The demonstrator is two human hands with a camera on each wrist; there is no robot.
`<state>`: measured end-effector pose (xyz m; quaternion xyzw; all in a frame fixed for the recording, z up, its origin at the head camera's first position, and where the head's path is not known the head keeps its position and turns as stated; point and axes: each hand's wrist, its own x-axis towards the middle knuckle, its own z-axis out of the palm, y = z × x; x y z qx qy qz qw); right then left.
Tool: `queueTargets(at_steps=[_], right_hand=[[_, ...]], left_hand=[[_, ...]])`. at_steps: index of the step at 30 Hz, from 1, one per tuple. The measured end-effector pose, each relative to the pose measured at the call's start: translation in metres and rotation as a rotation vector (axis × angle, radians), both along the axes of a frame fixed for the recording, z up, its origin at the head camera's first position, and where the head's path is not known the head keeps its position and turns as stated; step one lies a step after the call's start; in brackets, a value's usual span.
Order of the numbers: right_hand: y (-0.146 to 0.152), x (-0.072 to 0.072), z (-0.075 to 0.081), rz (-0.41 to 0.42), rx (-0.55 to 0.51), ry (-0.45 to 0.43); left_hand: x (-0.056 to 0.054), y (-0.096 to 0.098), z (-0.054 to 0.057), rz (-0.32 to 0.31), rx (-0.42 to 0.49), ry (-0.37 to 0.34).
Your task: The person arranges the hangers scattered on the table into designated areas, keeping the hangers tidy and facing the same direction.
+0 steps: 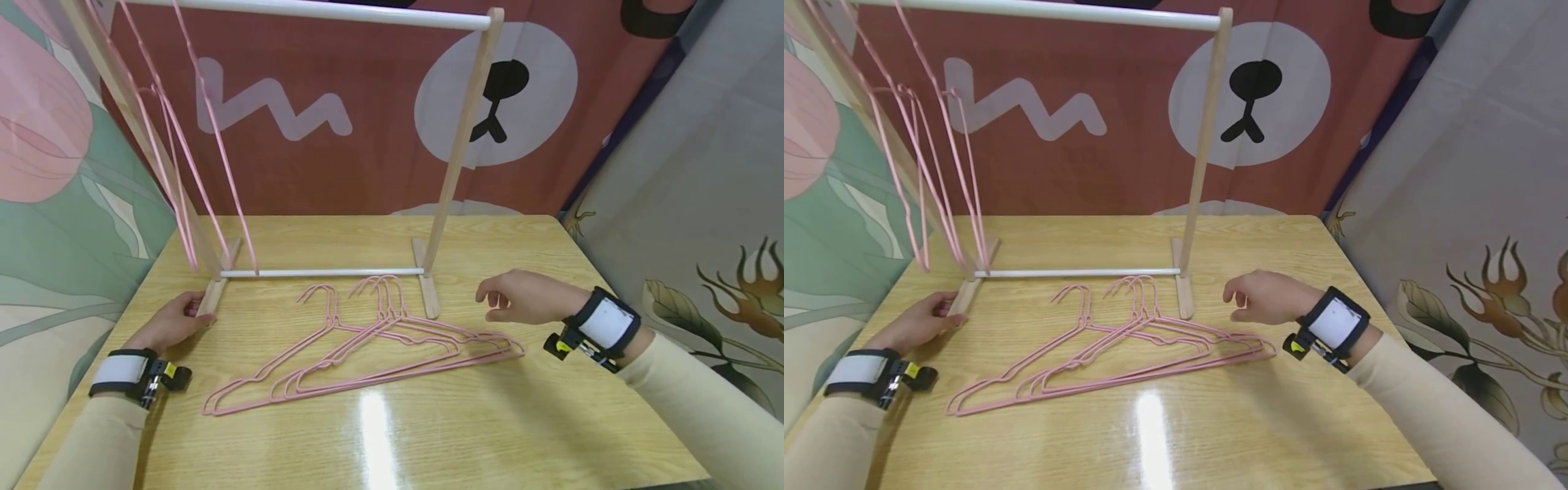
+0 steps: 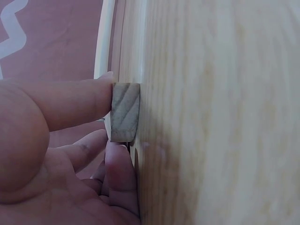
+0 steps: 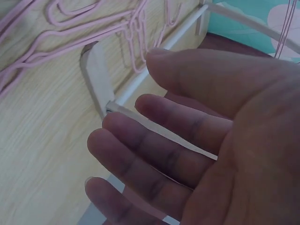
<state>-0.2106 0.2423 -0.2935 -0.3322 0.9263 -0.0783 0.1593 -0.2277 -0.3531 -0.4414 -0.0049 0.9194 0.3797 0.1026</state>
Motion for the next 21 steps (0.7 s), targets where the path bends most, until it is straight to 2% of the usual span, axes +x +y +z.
queueTargets(at_steps=[5,13,21], right_hand=[[0.003,-0.002,-0.009,-0.009,-0.01,-0.026],[0.006,-0.012,-0.035,-0.043,-0.017,-0.108],[0.009,-0.019,-0.054,-0.021,-0.05,-0.121]], left_hand=[[0.0,0.0,0.001,0.007,-0.005,-0.012],[0.0,0.002,0.002,0.01,-0.018,-0.015],[-0.001,0.001,0.002,0.005,-0.024,-0.001]])
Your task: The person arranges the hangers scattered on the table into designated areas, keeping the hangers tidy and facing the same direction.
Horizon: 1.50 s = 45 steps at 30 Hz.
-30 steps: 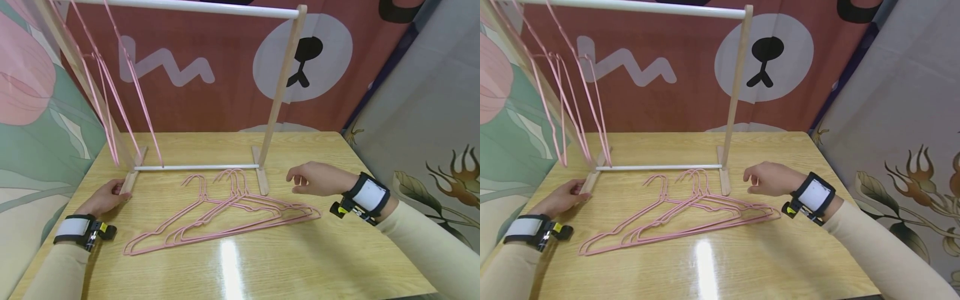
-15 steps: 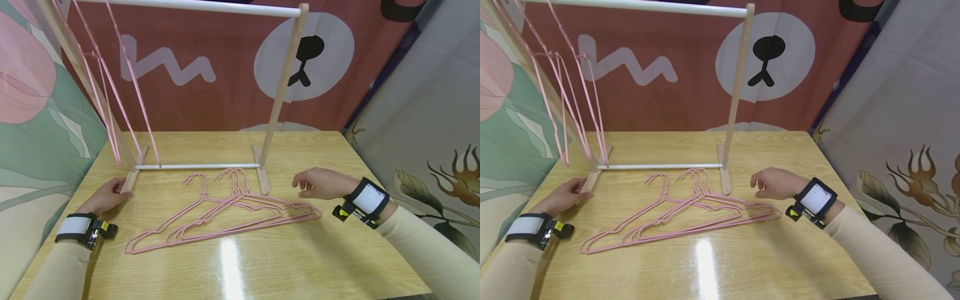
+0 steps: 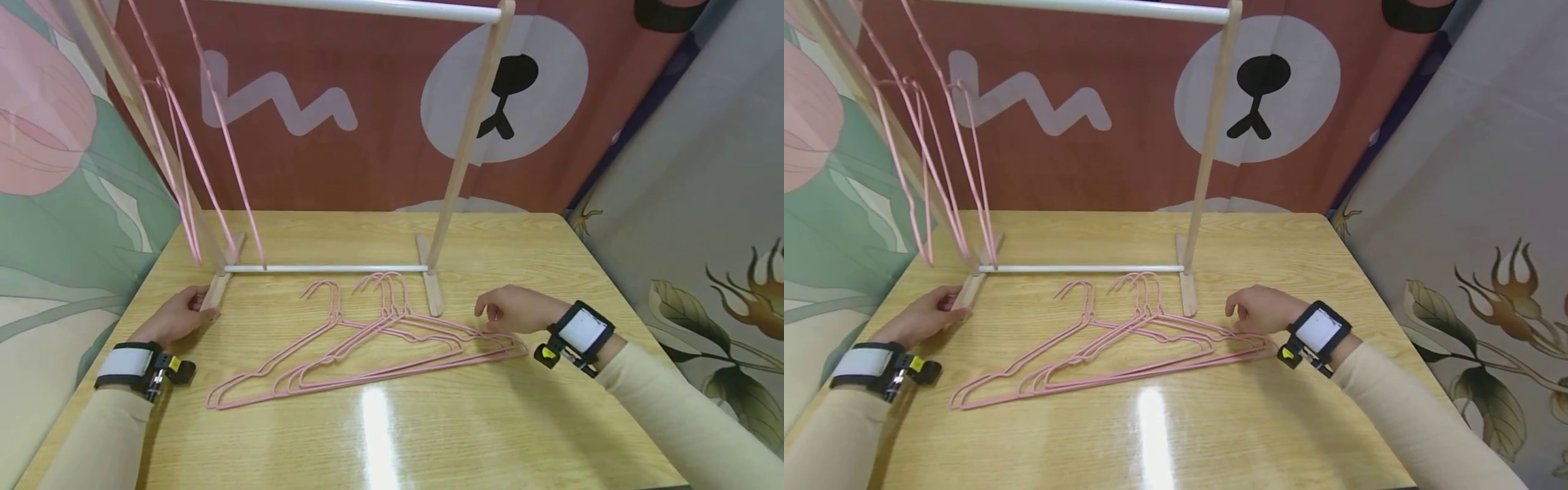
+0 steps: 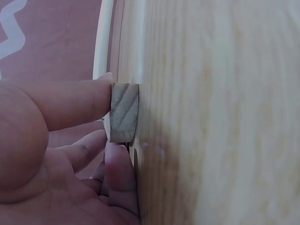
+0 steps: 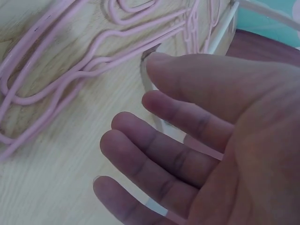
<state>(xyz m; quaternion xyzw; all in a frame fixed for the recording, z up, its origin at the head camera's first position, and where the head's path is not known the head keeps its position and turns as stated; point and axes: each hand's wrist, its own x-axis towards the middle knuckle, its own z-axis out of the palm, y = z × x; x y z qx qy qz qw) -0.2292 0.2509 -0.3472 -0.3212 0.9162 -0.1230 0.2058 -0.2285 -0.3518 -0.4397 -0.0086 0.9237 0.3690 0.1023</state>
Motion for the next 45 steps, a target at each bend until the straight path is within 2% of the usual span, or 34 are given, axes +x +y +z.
queueTargets(at_steps=[6,10,17,22,28,45], right_hand=[[0.004,-0.007,-0.012,0.003,-0.026,0.009],[0.004,-0.009,-0.022,-0.004,-0.043,-0.016],[0.003,-0.007,-0.033,-0.021,-0.002,-0.024],[0.006,-0.007,-0.039,-0.06,0.008,-0.06],[0.01,-0.01,-0.048,-0.025,-0.022,-0.027],[0.012,-0.012,-0.053,-0.001,-0.033,0.017]], left_hand=[[0.0,0.0,0.001,-0.012,0.002,0.023],[0.001,0.001,0.002,-0.007,0.003,0.013],[0.003,0.002,0.002,-0.006,0.01,0.013],[0.003,0.002,0.002,-0.004,0.02,0.011],[0.003,0.002,0.002,0.001,0.025,0.013],[0.005,0.003,0.003,0.0,0.02,0.014]])
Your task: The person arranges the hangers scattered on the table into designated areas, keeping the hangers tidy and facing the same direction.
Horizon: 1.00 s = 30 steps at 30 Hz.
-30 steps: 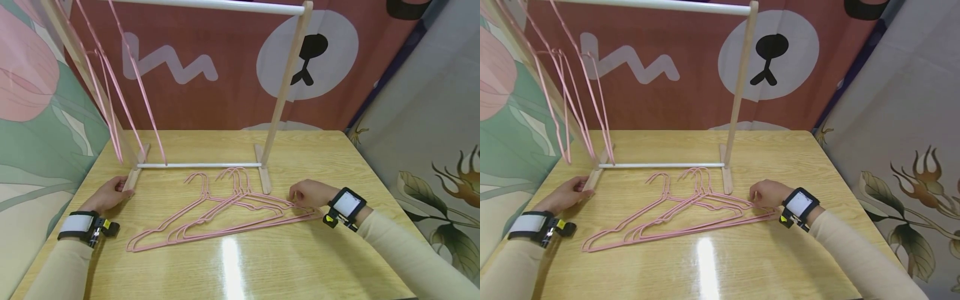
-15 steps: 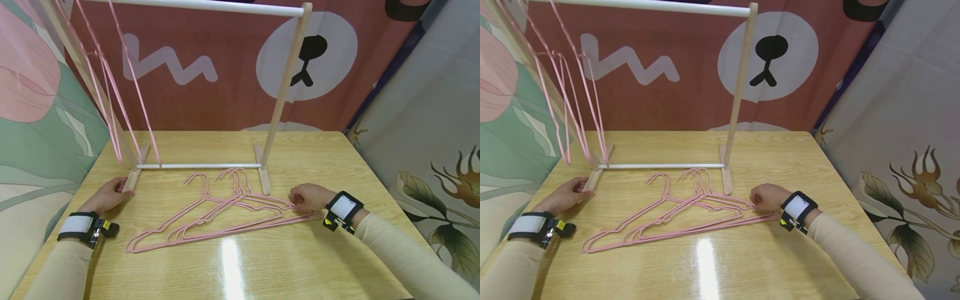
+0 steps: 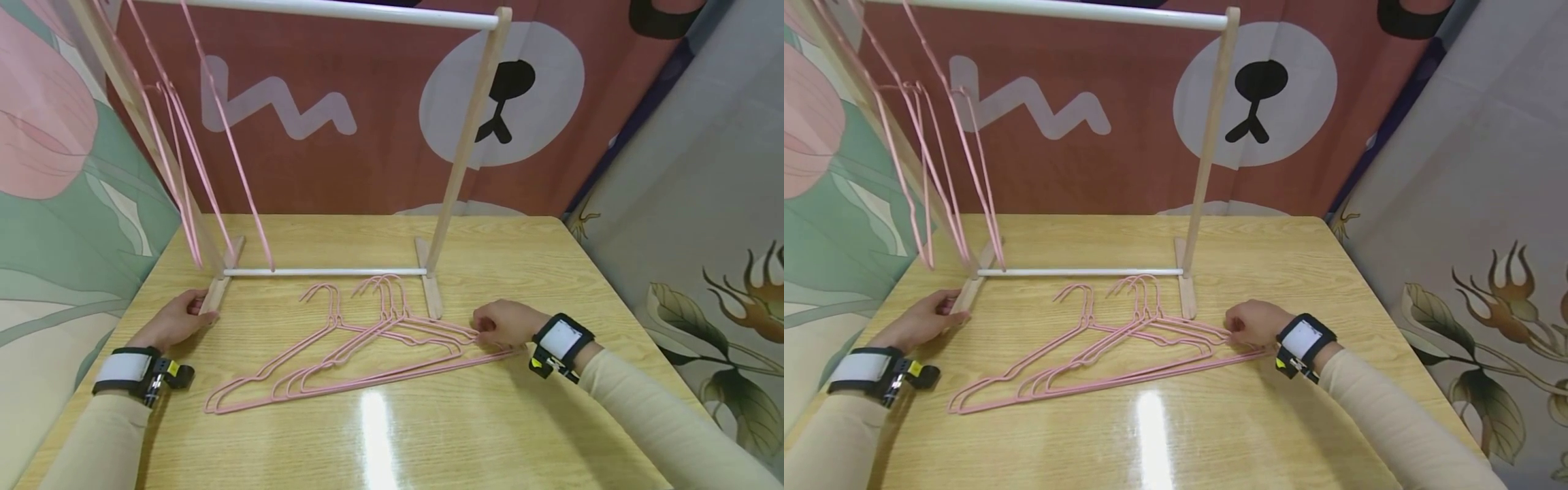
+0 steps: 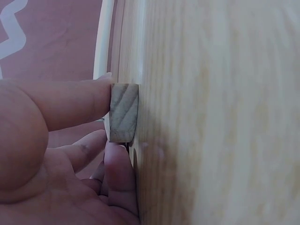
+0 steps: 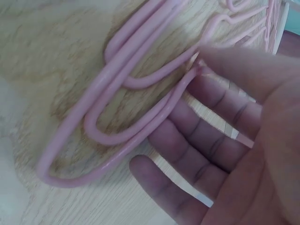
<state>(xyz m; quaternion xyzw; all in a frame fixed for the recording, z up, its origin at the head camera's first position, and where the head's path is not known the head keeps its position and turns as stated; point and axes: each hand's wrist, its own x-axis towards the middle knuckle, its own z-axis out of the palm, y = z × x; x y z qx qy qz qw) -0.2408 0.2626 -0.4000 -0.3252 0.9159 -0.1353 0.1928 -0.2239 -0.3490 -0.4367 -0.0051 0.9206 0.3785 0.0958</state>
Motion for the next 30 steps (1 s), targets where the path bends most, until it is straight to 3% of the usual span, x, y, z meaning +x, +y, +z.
queueTargets(at_steps=[30], right_hand=[[0.0013,-0.0022,0.0006,-0.027,0.002,-0.077]], left_hand=[[0.0005,-0.0002,-0.0005,-0.007,0.001,0.024]])
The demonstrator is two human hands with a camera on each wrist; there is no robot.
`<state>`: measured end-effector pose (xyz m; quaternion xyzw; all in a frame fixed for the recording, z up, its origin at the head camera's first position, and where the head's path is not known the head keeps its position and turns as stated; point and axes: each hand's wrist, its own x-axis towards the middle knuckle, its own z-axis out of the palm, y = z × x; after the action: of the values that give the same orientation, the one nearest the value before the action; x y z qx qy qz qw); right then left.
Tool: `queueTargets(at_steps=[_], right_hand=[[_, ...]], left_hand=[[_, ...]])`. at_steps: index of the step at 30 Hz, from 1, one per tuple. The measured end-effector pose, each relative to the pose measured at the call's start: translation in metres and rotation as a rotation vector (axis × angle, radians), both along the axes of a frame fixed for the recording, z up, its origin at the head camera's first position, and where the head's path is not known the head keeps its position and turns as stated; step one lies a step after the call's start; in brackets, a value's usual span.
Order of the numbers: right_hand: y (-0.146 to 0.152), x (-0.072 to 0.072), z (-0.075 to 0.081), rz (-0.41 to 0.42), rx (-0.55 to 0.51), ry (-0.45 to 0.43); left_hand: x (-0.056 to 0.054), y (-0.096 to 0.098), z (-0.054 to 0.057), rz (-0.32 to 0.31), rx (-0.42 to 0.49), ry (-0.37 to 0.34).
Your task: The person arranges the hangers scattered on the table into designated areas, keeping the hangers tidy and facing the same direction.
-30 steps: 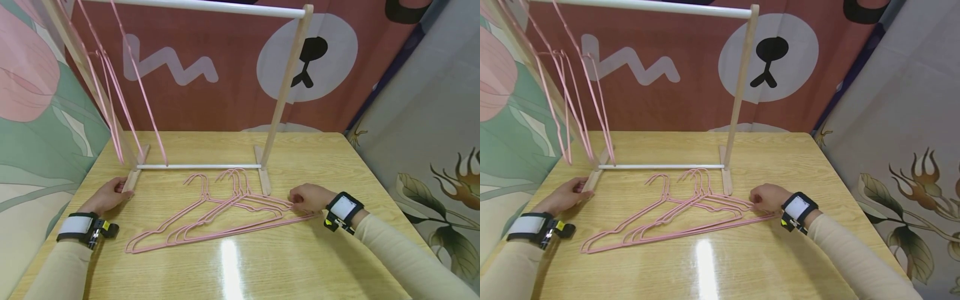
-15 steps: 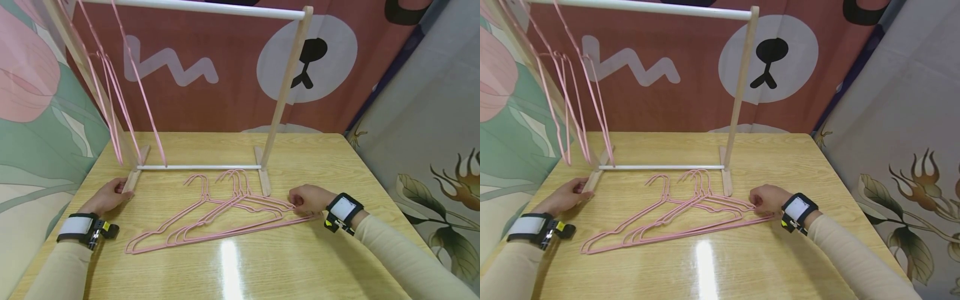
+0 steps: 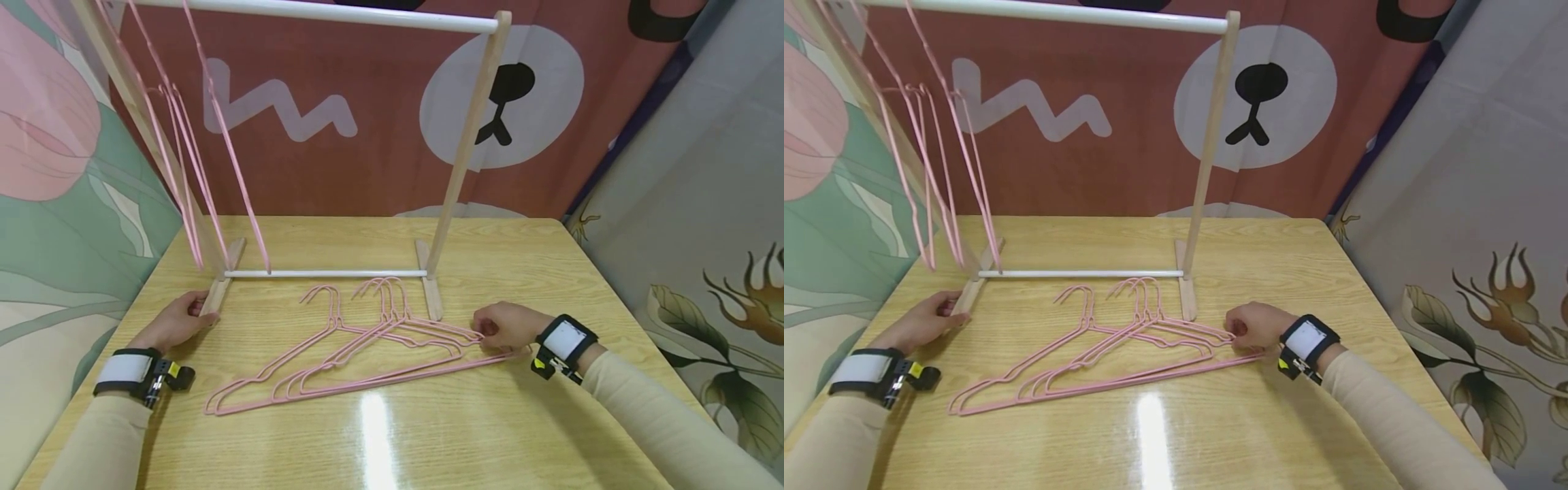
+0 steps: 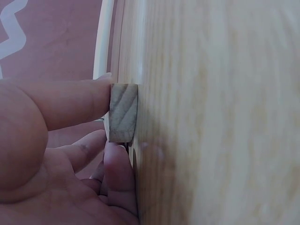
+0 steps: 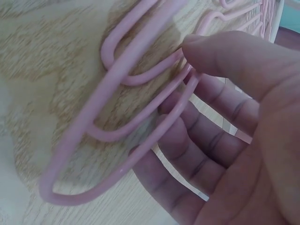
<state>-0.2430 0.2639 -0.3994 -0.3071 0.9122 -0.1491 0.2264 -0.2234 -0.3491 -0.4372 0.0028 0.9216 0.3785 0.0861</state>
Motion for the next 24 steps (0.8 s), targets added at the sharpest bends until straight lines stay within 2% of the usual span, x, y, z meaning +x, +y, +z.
queueTargets(at_steps=[12,24], right_hand=[[0.007,-0.001,0.0,0.014,-0.058,-0.029],[0.011,-0.002,0.004,0.008,-0.123,-0.13]], left_hand=[[0.0,-0.001,0.0,-0.003,-0.002,0.005],[0.0,0.001,0.002,0.005,-0.004,-0.006]])
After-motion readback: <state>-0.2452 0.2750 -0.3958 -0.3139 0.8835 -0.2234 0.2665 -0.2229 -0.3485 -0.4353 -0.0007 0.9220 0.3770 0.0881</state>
